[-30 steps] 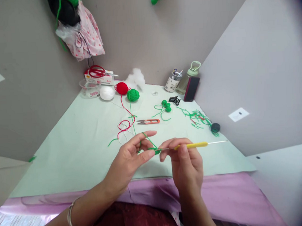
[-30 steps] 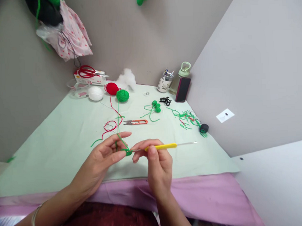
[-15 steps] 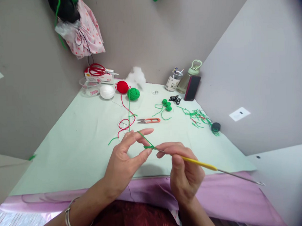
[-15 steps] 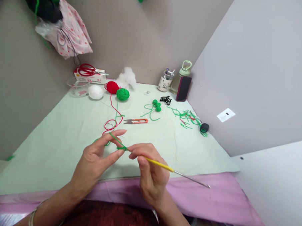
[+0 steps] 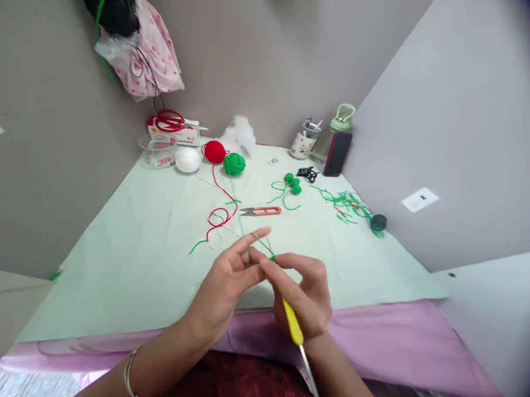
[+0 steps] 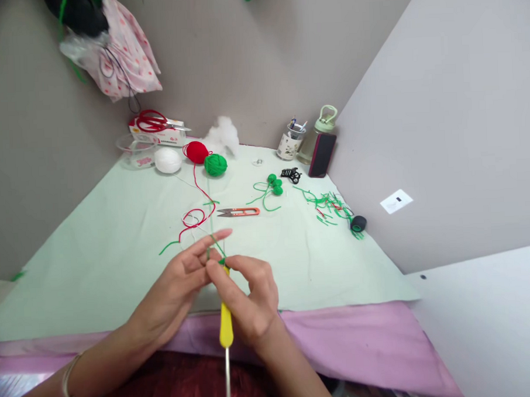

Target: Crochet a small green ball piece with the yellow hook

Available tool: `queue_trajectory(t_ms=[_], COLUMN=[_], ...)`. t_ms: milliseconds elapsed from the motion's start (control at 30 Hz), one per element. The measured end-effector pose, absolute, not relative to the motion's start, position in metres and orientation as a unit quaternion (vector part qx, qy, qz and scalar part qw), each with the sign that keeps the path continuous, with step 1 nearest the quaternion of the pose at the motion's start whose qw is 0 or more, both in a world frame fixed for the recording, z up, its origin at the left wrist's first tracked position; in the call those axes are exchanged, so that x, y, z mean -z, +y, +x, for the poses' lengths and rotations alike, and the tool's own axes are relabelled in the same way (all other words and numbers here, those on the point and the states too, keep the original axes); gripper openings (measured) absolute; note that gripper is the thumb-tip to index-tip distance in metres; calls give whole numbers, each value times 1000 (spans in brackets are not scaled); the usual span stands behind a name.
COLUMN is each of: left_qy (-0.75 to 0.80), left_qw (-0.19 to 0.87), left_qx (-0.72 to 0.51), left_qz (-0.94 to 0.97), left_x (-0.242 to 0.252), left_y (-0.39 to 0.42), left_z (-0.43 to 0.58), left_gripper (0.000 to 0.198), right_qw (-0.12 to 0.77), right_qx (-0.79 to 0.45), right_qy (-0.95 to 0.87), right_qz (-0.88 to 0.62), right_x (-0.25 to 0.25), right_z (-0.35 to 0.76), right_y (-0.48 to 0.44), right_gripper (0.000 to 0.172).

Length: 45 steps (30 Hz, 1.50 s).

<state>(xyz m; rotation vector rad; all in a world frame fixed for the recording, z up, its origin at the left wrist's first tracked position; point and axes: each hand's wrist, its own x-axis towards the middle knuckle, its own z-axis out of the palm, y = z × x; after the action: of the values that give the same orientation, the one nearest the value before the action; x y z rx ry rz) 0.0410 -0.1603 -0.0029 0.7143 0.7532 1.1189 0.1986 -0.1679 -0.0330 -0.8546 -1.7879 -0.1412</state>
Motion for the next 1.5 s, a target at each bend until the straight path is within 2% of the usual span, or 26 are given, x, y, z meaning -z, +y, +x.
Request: queue_trajectory(t_ms=[100,200,267,367,467,600,700,800,933,1167,1333,1500], left_qy=[305,322,332,340,351,315,297,325,360,338,362,396], left_qw=[777,728,705,693,685,753,777,728,673,706,687,625], left_qx=[-487,-530,-535,-522,-530,-510,-504,-533,-518,-511,-509,-521], left_qz=[258,291,328,363,356,271,234,282,385,356,370,425], left_x=[3,1,0,1,3,6,6,6,5,3,3,5], left_y=[-155,-152,-154,-158,-160,-155,-149,-148,-154,-158,-157,-157], left_z=[38,34,33,36,40,42,38,34,34,35,33,31], left_gripper=[52,46,44,42,43,47,36,28,35,35,33,38], right_qw=[603,651,653,642,623,596,628,667,642,655,649,617], right_qx=[-92,-238,-281,-258,-179,-47,-160,-298,-327,-439,-428,-283], right_qy=[-699,-619,-603,-624,-663,-715,-658,-574,-589,-500,-519,-629], right_qz=[-373,-369,-361,-364,-375,-362,-383,-371,-365,-358,-355,-380], right_x=[23,12,9,13,19,24,19,14,16,15,13,11], right_z=[198,197,195,192,189,191,194,194,190,193,198,203], right_y=[-166,-162,-159,-159,-162,-164,-161,-156,-153,-151,-155,-165], right_gripper=[28,23,21,20,28,38,26,22,17,23,24,24])
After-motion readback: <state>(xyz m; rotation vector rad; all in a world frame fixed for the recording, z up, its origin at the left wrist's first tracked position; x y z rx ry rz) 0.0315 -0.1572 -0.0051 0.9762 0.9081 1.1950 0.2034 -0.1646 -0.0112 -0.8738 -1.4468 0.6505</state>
